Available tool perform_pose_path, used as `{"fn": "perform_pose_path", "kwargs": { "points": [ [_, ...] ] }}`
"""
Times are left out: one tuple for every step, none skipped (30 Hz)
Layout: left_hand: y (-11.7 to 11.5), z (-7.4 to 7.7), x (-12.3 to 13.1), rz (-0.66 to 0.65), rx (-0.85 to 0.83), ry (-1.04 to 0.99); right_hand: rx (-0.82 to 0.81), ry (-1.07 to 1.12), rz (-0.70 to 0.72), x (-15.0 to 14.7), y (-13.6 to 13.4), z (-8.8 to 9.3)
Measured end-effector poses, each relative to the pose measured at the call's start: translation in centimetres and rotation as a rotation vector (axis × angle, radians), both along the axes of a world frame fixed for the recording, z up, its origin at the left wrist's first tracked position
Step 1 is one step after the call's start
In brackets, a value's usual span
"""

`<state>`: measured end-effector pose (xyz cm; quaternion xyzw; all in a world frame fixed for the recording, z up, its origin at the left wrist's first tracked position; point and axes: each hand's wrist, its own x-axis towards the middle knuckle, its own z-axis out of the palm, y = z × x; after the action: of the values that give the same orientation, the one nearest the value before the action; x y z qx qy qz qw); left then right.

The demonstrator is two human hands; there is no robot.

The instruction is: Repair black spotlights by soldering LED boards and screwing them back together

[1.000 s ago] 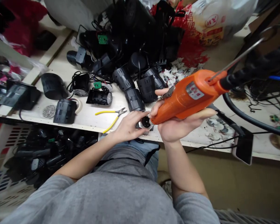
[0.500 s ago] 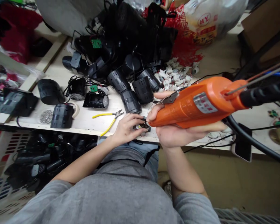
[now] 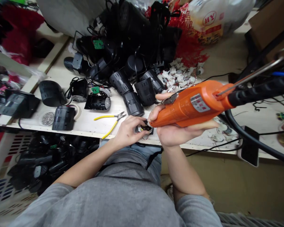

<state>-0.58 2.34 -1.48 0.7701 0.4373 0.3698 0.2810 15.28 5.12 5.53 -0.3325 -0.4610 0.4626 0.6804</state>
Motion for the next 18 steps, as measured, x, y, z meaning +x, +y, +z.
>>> {"fn": "perform_pose_path", "kwargs": {
  "points": [
    [0.0,0.1,0.0,0.007,-0.018,0.006,-0.003,-0.003,-0.009,-0.1,0.0,0.1],
    [0.0,0.1,0.1,0.016,-0.035,0.007,-0.005,-0.003,-0.026,-0.2,-0.1,0.1],
    [-0.1,0.1,0.1,0.029,-0.048,0.003,-0.005,-0.006,-0.037,-0.2,-0.1,0.3],
    [-0.1,0.1,0.2,0.043,-0.055,-0.004,-0.002,-0.010,-0.047,-0.2,-0.1,0.5],
    [-0.1,0.1,0.2,0.057,-0.057,-0.014,0.002,-0.015,-0.056,-0.2,-0.2,0.6],
    [-0.2,0.1,0.3,0.069,-0.054,-0.025,0.005,-0.023,-0.058,-0.2,-0.2,0.8],
    [-0.2,0.1,0.4,0.078,-0.049,-0.035,0.009,-0.031,-0.059,-0.1,-0.3,0.9],
    [-0.2,0.2,0.4,0.083,-0.043,-0.043,0.013,-0.040,-0.055,0.0,-0.3,1.0],
    [-0.2,0.2,0.4,0.081,-0.038,-0.049,0.020,-0.044,-0.056,0.0,-0.3,1.1],
    [-0.2,0.4,0.5,0.074,-0.039,-0.055,0.027,-0.041,-0.064,0.1,-0.2,1.2],
    [-0.1,0.6,0.4,0.061,-0.047,-0.062,0.031,-0.040,-0.069,0.0,-0.2,1.2],
    [0.0,0.8,0.4,0.043,-0.066,-0.068,0.031,-0.041,-0.074,-0.1,-0.2,1.2],
    [0.1,1.2,0.3,0.023,-0.096,-0.073,0.028,-0.041,-0.083,-0.2,-0.1,1.3],
    [0.3,1.6,0.2,0.000,-0.137,-0.075,0.023,-0.034,-0.100,-0.5,-0.1,1.5],
    [0.6,2.0,0.0,-0.021,-0.184,-0.072,0.008,-0.021,-0.119,-0.8,-0.1,1.6],
    [0.9,2.5,-0.1,-0.039,-0.232,-0.065,-0.028,-0.002,-0.130,-1.1,-0.1,1.9],
    [1.2,2.9,-0.2,-0.054,-0.274,-0.053,-0.097,0.017,-0.116,-1.4,-0.1,2.1],
    [1.5,3.2,-0.3,-0.064,-0.305,-0.044,-0.192,0.032,-0.076,-1.8,-0.1,2.3]
  ]
}}
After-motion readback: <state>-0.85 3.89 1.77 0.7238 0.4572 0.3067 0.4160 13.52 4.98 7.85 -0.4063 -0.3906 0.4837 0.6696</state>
